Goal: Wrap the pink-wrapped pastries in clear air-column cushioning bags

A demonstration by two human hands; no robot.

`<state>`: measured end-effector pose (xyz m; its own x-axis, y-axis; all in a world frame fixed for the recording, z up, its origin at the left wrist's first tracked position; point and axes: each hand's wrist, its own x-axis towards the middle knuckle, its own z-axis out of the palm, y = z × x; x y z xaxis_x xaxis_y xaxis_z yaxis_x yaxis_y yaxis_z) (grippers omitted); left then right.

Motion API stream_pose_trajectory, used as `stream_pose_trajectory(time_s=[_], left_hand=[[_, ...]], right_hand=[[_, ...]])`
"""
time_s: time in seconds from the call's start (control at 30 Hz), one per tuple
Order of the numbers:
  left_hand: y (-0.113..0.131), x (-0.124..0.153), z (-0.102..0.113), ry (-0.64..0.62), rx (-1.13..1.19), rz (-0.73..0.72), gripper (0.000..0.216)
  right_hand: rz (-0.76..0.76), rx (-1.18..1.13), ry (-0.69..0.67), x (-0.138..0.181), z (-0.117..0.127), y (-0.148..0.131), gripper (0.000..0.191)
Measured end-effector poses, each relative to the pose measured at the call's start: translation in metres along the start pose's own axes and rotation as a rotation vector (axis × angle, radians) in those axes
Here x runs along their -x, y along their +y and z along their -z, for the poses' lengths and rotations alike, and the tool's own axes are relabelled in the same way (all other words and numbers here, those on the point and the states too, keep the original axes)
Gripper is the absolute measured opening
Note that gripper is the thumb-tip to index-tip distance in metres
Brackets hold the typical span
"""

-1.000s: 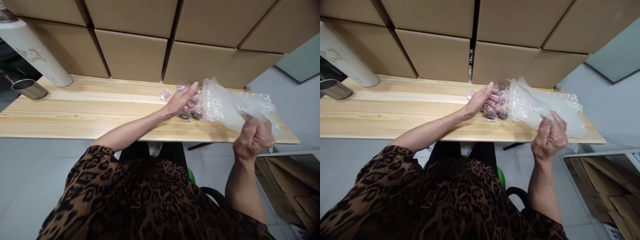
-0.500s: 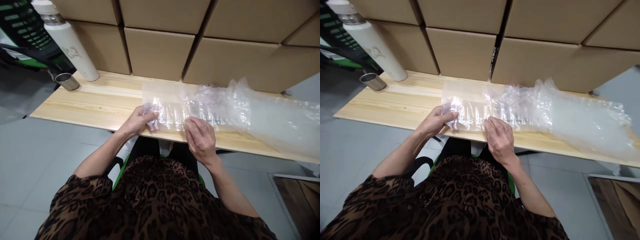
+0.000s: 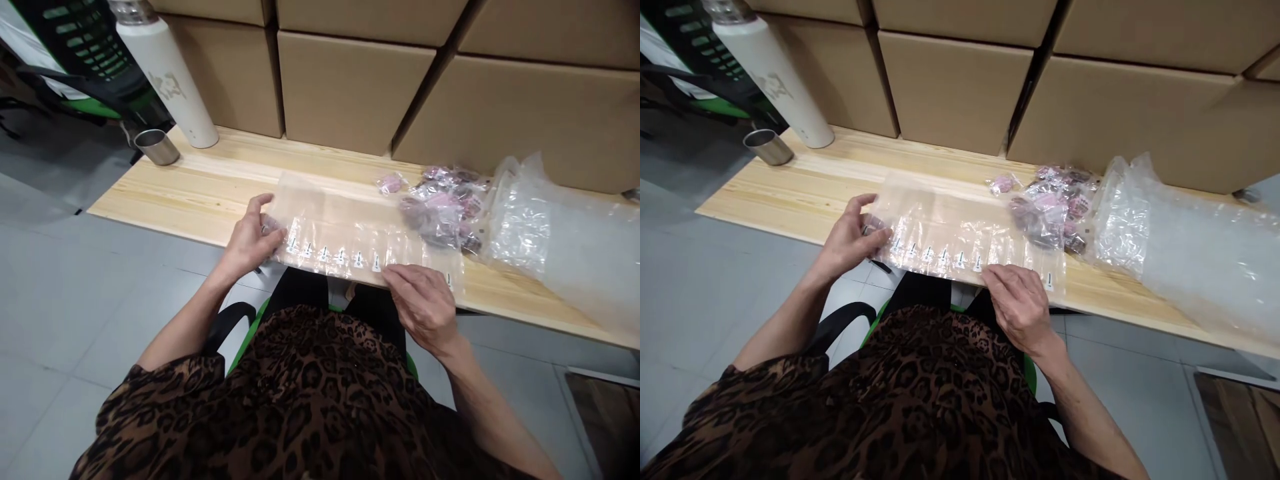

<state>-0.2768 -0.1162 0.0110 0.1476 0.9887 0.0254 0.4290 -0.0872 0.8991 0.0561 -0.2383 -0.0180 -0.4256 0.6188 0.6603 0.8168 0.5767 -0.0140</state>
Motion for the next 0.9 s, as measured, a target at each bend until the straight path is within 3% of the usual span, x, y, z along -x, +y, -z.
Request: stream_pose_trajectory(time_s=[0.1, 0.17, 0.23, 0.33, 0.43, 0.6, 0.73, 0.9], left_hand=[[0.000, 0.013, -0.003, 0.215, -0.392, -0.231, 0.073], [0.006, 0.021, -0.012, 0.246, -0.554, -0.396, 0.061], [0.016, 0.026, -0.029, 0.102, -0.599, -0.543, 0.050], [0.029, 0.025, -0.061, -0.251, -0.588, -0.681, 0.055], [0.037, 0.018, -0.085, -0.479, -0.672, -0.698, 0.065], [0.041, 0.013, -0.096, -0.529, -0.790, -0.663, 0.070], [0.045, 0.020, -0.101, -0.484, -0.776, -0.629, 0.069], [0.044, 0.022, -0.113, -0.412, -0.657, -0.559, 0.062]], right_hand=[[-0.006, -0.082, -0.068, 0.004, -0.002, 0.001, 0.035], [-0.016, -0.116, -0.096, 0.005, -0.004, 0.004, 0.034], [-0.026, -0.139, -0.117, 0.004, -0.004, 0.005, 0.034], [-0.049, -0.232, -0.159, 0.001, 0.005, 0.007, 0.029], [-0.071, -0.334, -0.203, -0.005, 0.022, 0.021, 0.026], [-0.224, -0.089, -0.178, -0.047, 0.031, 0.079, 0.033], [-0.393, 0.063, -0.423, -0.111, -0.001, 0.124, 0.046], [-0.448, 0.106, -0.756, -0.163, -0.057, 0.144, 0.059]])
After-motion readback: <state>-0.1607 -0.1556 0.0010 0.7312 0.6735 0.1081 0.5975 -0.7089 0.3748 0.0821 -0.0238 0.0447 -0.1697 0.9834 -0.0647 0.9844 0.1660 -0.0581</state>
